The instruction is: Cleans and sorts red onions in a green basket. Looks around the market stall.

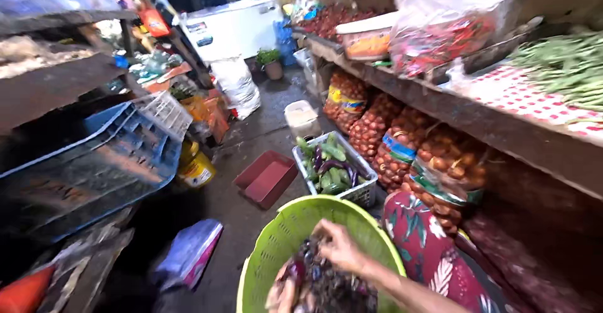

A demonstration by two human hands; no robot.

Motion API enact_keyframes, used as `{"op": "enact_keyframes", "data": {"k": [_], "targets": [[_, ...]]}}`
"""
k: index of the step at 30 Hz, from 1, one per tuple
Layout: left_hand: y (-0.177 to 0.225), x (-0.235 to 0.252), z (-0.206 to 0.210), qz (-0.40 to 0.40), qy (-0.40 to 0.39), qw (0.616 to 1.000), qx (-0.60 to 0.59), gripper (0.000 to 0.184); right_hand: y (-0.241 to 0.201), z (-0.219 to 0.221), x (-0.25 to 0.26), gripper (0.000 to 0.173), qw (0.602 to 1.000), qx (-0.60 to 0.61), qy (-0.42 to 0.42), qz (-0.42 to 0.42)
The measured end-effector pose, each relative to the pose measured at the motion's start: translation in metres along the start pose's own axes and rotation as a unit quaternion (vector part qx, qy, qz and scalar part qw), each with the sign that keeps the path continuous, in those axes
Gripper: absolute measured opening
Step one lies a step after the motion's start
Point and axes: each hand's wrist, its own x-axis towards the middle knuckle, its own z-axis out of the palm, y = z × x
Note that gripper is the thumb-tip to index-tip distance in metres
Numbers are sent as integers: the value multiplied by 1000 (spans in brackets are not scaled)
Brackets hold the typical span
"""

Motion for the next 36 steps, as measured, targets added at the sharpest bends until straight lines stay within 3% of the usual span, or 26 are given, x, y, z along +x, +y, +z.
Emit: {"op": "enact_keyframes", "data": {"k": [2, 5, 7, 9, 11, 13, 14, 15, 16, 18, 22, 26, 29, 31, 33, 36], "targets": [[2, -4, 6, -1, 46, 999, 12, 28, 1, 1, -3, 21, 999, 31, -3, 16], [4, 1, 8, 2, 49, 999, 6, 44, -2, -1, -1, 14, 999, 41, -13, 24], [4, 3, 7, 8, 42, 999, 10, 44, -3, -2, -3, 18, 999, 44, -7, 31], [3, 4, 7, 27, 37, 999, 26, 41, -4, 0, -5, 8, 994, 101, -15, 24], [1, 6, 6, 41, 38, 997, 62, 38, -7, -1, -6, 37, 982, 174, -75, 11], [1, 6, 5, 41, 38, 989, 135, 35, -7, -2, -5, 61, 974, 172, -147, -15], [2, 6, 5, 35, 40, 985, 164, 34, -6, -1, -5, 60, 972, 160, -168, -29], [3, 5, 5, 27, 40, 981, 185, 34, -4, 0, -5, 45, 971, 161, -175, -38], [5, 4, 4, 23, 34, 980, 196, 33, -2, 2, -6, 30, 969, 174, -168, -41], [7, 3, 0, 20, 13, 979, 202, 32, 3, 4, -7, 18, 963, 214, -155, -44], [9, 3, -7, 10, -33, 983, 180, 26, 7, 12, -11, 15, 966, 222, -107, -80], [7, 3, -8, -3, -59, 990, 126, 29, 7, 29, -18, 18, 985, 96, -31, -141], [5, 3, 1, -3, 1, 997, 81, 37, -1, 42, -26, 20, 990, 88, 25, -108], [1, 6, 6, 29, 69, 990, 120, 26, -5, 49, -26, 19, 989, 78, 82, -94], [-6, 9, 10, 58, 123, 977, 162, 20, -1, 54, -22, 18, 977, -6, 146, -153], [-14, 10, 14, 58, 142, 969, 193, 29, 10, 55, -12, 15, 923, -166, 186, -295]]}}
